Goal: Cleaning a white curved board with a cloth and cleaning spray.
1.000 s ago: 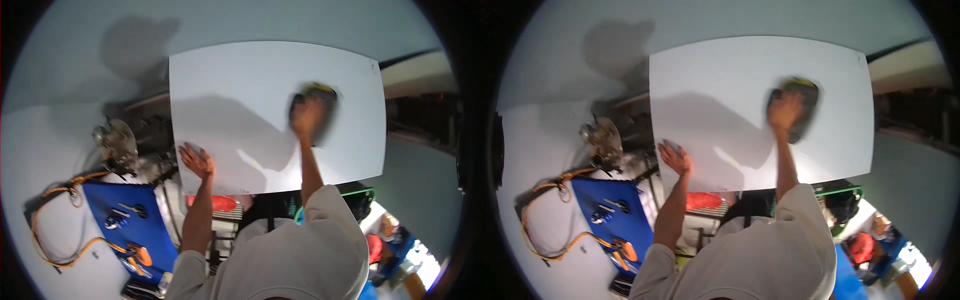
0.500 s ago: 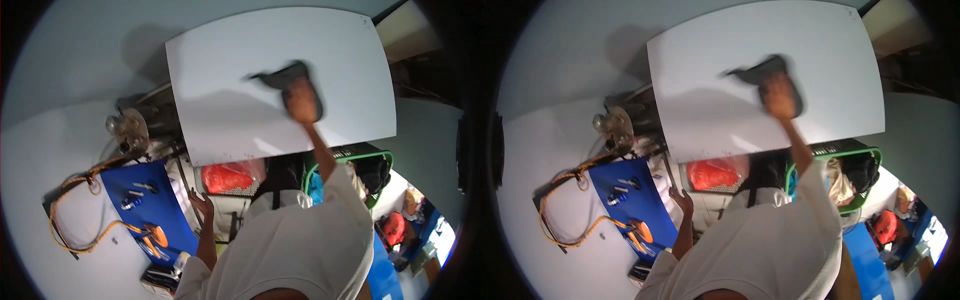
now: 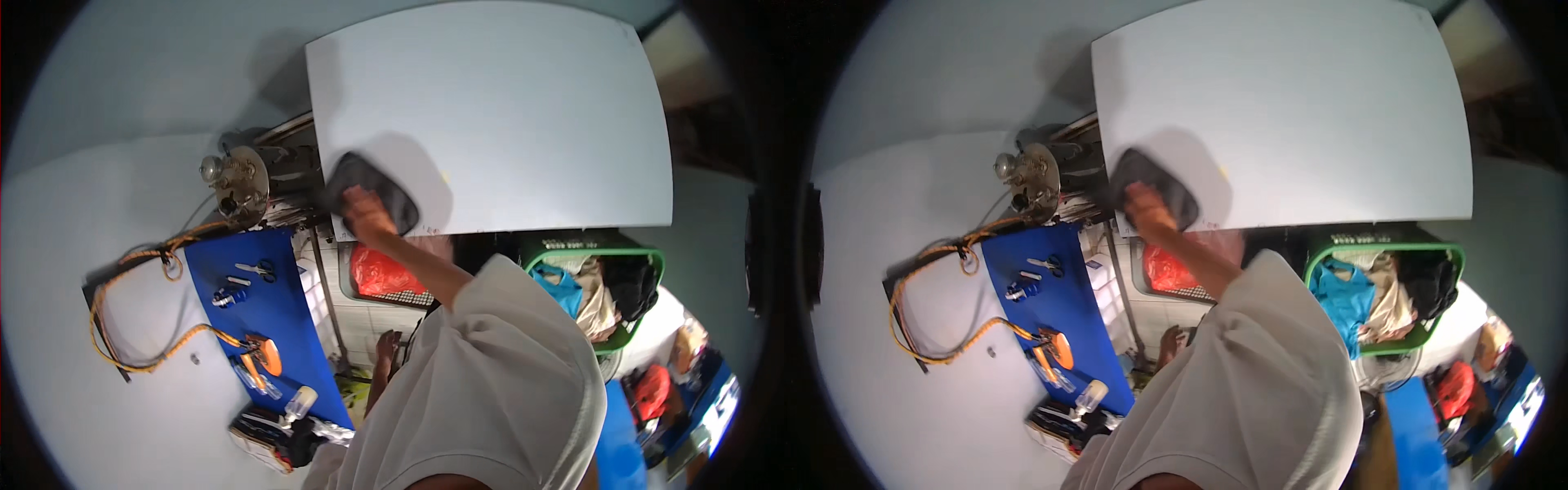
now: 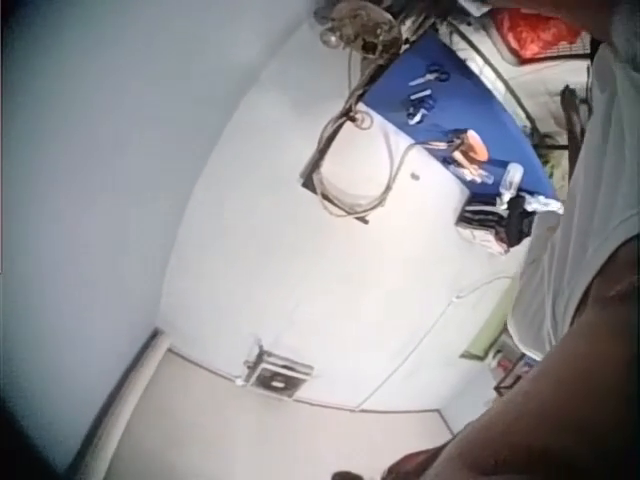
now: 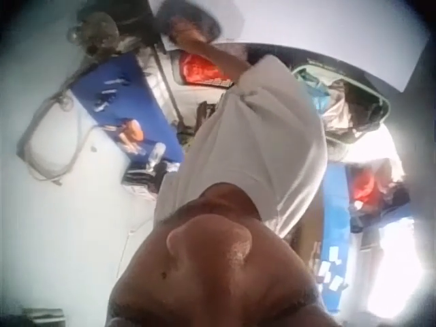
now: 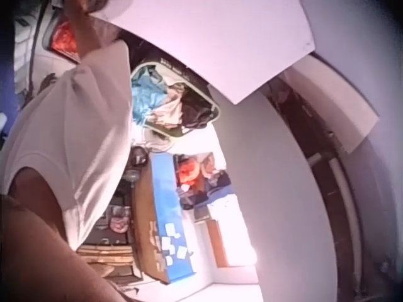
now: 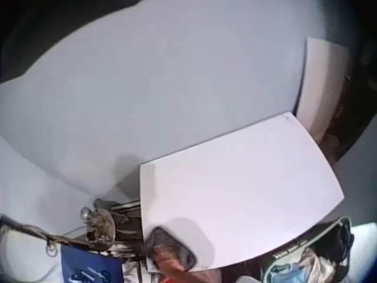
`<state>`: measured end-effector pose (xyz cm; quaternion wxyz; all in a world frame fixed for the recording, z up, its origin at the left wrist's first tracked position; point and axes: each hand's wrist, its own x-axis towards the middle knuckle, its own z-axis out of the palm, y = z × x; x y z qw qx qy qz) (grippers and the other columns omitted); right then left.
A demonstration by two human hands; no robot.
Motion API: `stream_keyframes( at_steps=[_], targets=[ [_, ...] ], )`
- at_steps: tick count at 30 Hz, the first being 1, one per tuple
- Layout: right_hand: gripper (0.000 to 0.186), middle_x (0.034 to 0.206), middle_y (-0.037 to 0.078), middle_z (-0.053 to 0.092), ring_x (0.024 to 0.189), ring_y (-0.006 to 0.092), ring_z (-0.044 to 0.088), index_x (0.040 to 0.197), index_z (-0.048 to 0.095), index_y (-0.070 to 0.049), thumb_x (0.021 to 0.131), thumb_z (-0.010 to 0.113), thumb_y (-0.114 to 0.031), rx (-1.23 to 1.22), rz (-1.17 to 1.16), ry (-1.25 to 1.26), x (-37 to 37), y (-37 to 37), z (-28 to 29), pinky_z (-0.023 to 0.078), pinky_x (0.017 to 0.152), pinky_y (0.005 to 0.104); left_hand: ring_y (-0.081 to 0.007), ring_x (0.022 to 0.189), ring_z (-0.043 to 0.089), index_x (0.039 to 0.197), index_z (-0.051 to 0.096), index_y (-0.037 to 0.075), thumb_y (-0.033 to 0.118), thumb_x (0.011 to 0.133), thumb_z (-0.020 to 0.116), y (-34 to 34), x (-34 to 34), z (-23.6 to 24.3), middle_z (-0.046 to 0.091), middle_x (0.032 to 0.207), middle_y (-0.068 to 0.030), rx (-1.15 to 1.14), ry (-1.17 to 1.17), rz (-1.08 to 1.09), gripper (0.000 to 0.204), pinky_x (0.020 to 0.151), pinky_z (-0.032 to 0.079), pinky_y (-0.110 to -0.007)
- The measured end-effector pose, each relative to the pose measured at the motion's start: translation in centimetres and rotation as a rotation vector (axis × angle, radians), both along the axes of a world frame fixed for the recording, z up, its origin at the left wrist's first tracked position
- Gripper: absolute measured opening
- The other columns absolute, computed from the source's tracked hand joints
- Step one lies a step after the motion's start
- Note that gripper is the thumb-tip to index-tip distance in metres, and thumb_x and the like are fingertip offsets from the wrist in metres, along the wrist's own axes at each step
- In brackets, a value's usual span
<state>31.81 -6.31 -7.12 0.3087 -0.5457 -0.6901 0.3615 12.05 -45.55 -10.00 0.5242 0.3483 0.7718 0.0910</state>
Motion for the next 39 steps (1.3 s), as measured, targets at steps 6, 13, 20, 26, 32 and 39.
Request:
stream_keyframes(
  at_steps=[6,13,20,26,32,39],
  targets=[
    [0.052,0.170,0.005,0.022,0.157,0.0263,0.019,0.141,0.059,-0.025,0.091,0.058,-0.011,0.022,0.452,-0.049,2.7,-1.3,0.2,0.045,0.113,0.0466,-0.0131,0.088,0.068,0.135,0.061,0.011,0.028,0.105,0.052,7.8,-3.1,4.1,0.070,0.108,-0.0038,-0.112,-0.047,0.312,0.036,0.074,0.047,-0.028],
    [0.048,0.156,0.013,0.046,0.148,0.0357,0.036,0.138,0.060,-0.020,0.090,0.060,-0.017,0.125,-0.459,-0.637,41.0,-8.1,-0.1,0.035,0.120,0.0485,-0.0211,0.101,0.066,0.135,0.059,0.008,0.030,0.103,0.058,16.0,1.1,3.0,0.068,0.118,-0.0109,-0.062,-0.014,0.084,0.039,0.081,0.051,-0.034],
    [0.052,0.152,0.019,0.049,0.143,0.0422,0.041,0.145,0.053,-0.013,0.097,0.049,-0.035,-0.071,-1.649,-0.853,63.7,-12.7,-2.5,0.029,0.116,0.0614,-0.0435,0.138,0.039,0.147,0.042,-0.004,0.027,0.102,0.056,26.4,8.9,5.8,0.041,0.147,-0.0279,0.640,0.392,-0.457,0.056,0.114,0.033,-0.054],
    [0.048,0.152,0.021,0.047,0.144,0.0426,0.038,0.132,0.062,-0.007,0.086,0.060,-0.021,0.054,-1.083,-0.786,43.9,-4.6,-0.2,0.031,0.114,0.0672,-0.0448,0.147,0.028,0.153,0.035,-0.001,0.028,0.102,0.054,37.5,13.9,7.5,0.029,0.158,-0.0300,0.690,0.498,-0.759,0.061,0.119,0.023,-0.060],
    [0.052,0.162,0.014,0.036,0.148,0.0350,0.036,0.139,0.057,-0.020,0.088,0.066,-0.031,0.059,-0.092,-0.289,30.4,-6.8,1.9,0.032,0.121,0.0548,-0.0457,0.152,0.023,0.156,0.030,0.000,0.038,0.106,0.046,42.8,19.1,4.8,0.023,0.163,-0.0297,0.821,0.357,-0.869,0.065,0.122,0.020,-0.057],
    [0.046,0.146,0.022,0.052,0.145,0.0422,0.038,0.133,0.058,-0.001,0.090,0.057,-0.018,0.031,-1.091,-0.830,61.6,-19.6,0.0,0.031,0.119,0.0566,-0.0434,0.154,0.019,0.161,0.022,0.002,0.031,0.107,0.045,39.8,19.0,5.7,0.016,0.167,-0.0275,0.768,0.383,-0.949,0.065,0.124,0.018,-0.056]
  ],
)
